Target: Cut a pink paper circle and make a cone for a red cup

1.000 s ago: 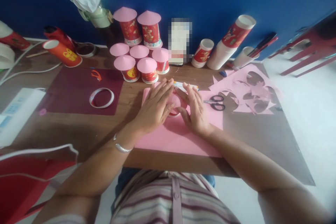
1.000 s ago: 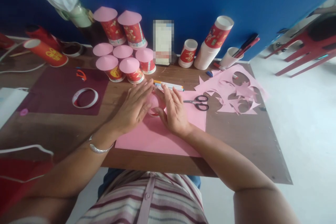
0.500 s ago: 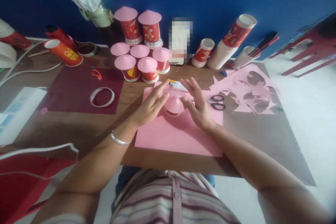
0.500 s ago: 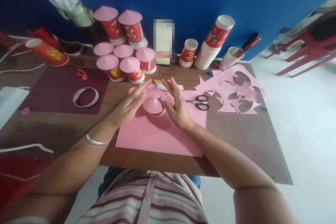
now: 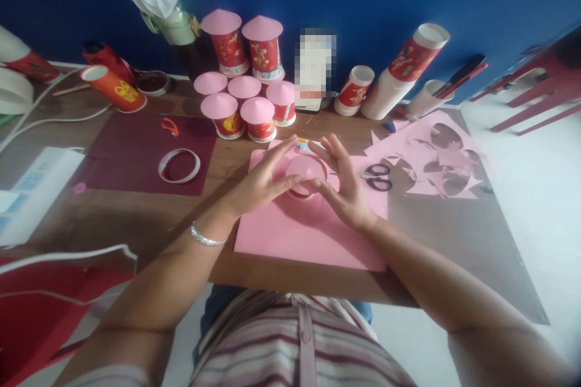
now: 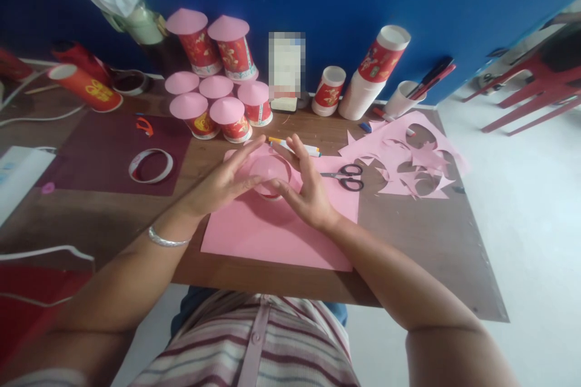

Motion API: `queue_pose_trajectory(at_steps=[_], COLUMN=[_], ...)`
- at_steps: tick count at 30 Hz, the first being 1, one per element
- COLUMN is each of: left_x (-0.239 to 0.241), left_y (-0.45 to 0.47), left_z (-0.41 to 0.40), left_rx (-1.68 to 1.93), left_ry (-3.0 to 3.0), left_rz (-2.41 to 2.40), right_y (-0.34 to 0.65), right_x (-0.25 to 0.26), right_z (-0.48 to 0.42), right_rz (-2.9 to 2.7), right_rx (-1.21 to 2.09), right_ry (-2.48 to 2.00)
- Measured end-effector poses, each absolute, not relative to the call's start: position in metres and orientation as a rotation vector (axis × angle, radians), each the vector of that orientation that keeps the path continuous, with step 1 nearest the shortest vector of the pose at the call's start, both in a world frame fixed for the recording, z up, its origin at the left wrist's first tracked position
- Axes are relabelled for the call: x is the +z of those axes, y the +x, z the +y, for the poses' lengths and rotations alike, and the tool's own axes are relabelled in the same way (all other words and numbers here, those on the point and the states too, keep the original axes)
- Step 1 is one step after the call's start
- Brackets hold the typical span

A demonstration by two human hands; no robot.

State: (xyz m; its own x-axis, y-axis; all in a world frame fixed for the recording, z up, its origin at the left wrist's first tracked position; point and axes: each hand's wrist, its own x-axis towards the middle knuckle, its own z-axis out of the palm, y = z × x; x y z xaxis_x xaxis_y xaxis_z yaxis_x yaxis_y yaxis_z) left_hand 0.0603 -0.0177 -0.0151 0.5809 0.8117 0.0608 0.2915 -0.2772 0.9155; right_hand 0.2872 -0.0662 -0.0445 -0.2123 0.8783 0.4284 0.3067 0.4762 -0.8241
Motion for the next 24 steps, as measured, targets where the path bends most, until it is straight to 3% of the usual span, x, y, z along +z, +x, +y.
queue_pose_trajectory(at_steps=[24], left_x=[-0.0128], left_y=[0.0623], left_z=[-0.0204], left_rx=[0.699], left_ry=[1.861], left_rz=[0.880], right_y=[0.2881], right_x=[-0.0449], right_z=[-0.0679], right_rz=[-1.799], right_rx=[0.725], right_ry=[-1.015])
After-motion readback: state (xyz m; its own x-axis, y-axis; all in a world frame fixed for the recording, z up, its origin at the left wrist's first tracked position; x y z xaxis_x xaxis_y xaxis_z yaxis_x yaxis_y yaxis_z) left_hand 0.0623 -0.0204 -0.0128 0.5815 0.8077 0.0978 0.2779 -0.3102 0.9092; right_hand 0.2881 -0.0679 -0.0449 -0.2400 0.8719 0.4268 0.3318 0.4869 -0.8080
